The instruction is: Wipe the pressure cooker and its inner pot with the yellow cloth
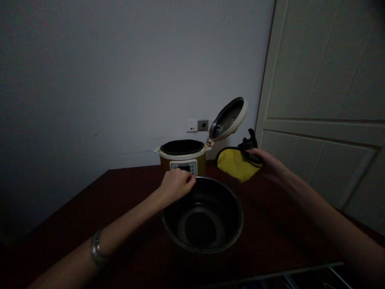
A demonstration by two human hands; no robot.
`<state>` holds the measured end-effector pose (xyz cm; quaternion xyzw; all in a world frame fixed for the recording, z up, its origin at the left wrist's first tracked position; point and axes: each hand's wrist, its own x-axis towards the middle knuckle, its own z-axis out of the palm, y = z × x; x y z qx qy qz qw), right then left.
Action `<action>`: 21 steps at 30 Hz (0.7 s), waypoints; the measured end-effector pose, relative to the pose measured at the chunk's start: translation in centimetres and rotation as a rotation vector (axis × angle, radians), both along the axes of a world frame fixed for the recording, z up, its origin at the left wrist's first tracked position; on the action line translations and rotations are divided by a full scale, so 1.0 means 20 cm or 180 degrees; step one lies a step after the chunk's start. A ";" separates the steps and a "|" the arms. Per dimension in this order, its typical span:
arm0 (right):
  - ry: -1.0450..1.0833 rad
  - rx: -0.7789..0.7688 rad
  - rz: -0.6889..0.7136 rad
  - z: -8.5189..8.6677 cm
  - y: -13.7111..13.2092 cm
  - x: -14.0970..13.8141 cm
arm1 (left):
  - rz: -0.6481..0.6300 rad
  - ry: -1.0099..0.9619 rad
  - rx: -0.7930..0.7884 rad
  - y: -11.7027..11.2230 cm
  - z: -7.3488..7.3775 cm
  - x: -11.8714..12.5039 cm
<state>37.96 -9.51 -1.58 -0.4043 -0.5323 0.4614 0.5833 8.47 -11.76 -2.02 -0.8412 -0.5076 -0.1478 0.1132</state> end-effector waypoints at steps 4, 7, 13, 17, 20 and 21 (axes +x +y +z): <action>0.1567 -0.0428 0.0329 -0.12 -0.05 -0.02 | -0.0752 0.0402 -0.0718 -0.33 -0.01 0.23; 0.2073 -0.0389 0.0632 -0.17 -0.09 -0.07 | -0.1046 0.0610 -0.0971 -0.46 -0.11 0.34; 0.1814 -0.0683 0.0626 -0.24 -0.14 -0.16 | -0.0721 0.0572 -0.0741 -0.47 -0.28 0.42; 0.1248 -0.0714 0.0224 -0.26 -0.15 -0.21 | -0.0665 0.0540 -0.0951 -0.49 -0.28 0.40; 0.1122 -0.0610 0.0014 -0.24 -0.16 -0.23 | -0.0443 0.0331 -0.0986 -0.49 -0.20 0.34; 0.1069 -0.0555 -0.0080 -0.23 -0.16 -0.24 | -0.0350 0.0248 -0.0960 -0.49 -0.17 0.32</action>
